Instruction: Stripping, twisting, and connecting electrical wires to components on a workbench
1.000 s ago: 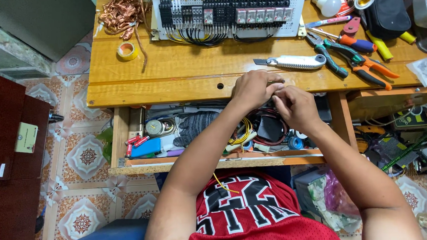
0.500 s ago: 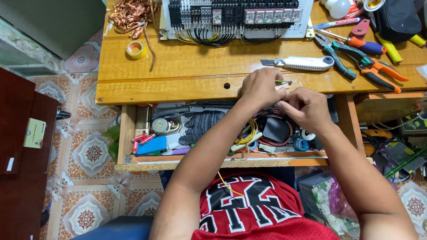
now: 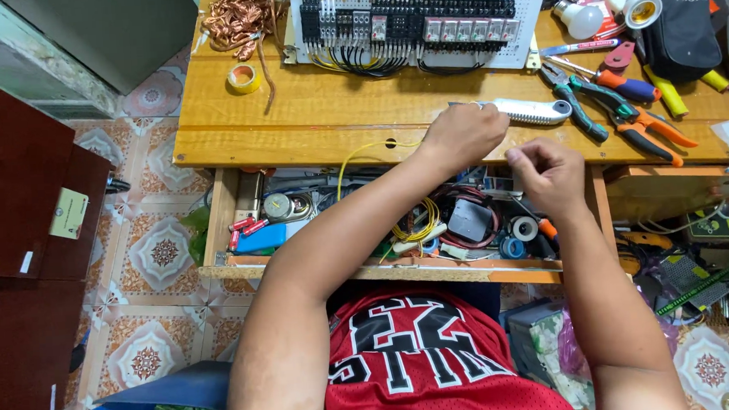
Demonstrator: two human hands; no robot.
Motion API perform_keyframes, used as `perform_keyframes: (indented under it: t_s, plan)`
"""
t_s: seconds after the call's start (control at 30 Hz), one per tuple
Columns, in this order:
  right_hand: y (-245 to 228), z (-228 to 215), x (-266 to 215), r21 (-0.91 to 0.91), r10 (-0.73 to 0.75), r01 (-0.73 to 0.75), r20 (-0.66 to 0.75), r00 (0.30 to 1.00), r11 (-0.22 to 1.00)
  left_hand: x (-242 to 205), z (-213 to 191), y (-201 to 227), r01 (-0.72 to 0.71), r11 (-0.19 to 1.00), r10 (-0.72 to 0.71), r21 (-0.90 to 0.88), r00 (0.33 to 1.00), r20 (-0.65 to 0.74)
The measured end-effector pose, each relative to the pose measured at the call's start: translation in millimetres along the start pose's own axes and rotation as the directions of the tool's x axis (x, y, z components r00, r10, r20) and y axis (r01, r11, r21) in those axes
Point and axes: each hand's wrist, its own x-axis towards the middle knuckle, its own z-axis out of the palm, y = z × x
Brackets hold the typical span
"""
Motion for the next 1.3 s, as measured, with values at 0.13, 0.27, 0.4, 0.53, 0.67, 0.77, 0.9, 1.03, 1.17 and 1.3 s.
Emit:
perform_keyframes:
  t_s: [0.13,0.27,0.4,0.53,0.67,0.77,0.9,1.03,1.17,1.3]
  plan:
    - [0.5,-2.2,9.9,-0.009,-0.031,0.031,-0.074,0.997,0.999,-9.9,-1.4,-2.8,-0.028,0.996,0.042,0.085,0.983,-0.178]
    - [-17.2,-10.4,35.2,-0.143,-0.086,0.082,-0.02,0.996,0.986,-14.2,17.7,0.9,0.012,0.987,0.036,0.158,0.953,-0.302]
    - [-24.6,-12.0,60.8,-0.246,0.009,0.051,0.239,0.971,0.968,-14.6,17.8,2.6,0.061,0.985,-0.001,0.159,0.936,-0.351]
    - [-59.8,-6.9,80.7,-0.21,0.129,-0.045,0.407,0.904,0.977,-13.1,22.4,2.7,0.087,0.984,-0.02,0.157,0.923,-0.385]
    - [-39.7,1.9,95.8,-0.06,0.145,-0.132,0.445,0.884,0.989,-15.8,23.2,3.2,0.084,0.982,-0.014,0.166,0.922,-0.387]
    - [-35.1,-1.2,103.6,-0.045,0.125,-0.121,0.555,0.822,0.992,-12.4,8.7,-0.3,0.054,0.984,0.016,0.17,0.922,-0.386]
    - [-30.0,-1.0,101.1,0.002,0.118,-0.146,0.581,0.805,0.989,-13.2,-6.5,-3.6,0.045,0.988,0.015,0.15,0.928,-0.373]
    - [-59.4,-6.3,92.8,0.106,0.171,-0.265,0.53,0.831,0.958,-13.9,-30.0,-4.4,0.052,0.996,-0.024,0.071,0.938,-0.346]
    - [-11.3,3.6,88.9,0.1,0.169,-0.244,0.475,0.864,0.965,-32.1,-16.3,-4.7,0.038,0.999,-0.046,-0.037,0.968,-0.246]
    - [20.2,0.4,83.4,-0.258,0.09,-0.001,0.335,0.938,0.966,-42.8,-5.4,-5.1,0.049,0.977,-0.079,-0.206,0.987,-0.139]
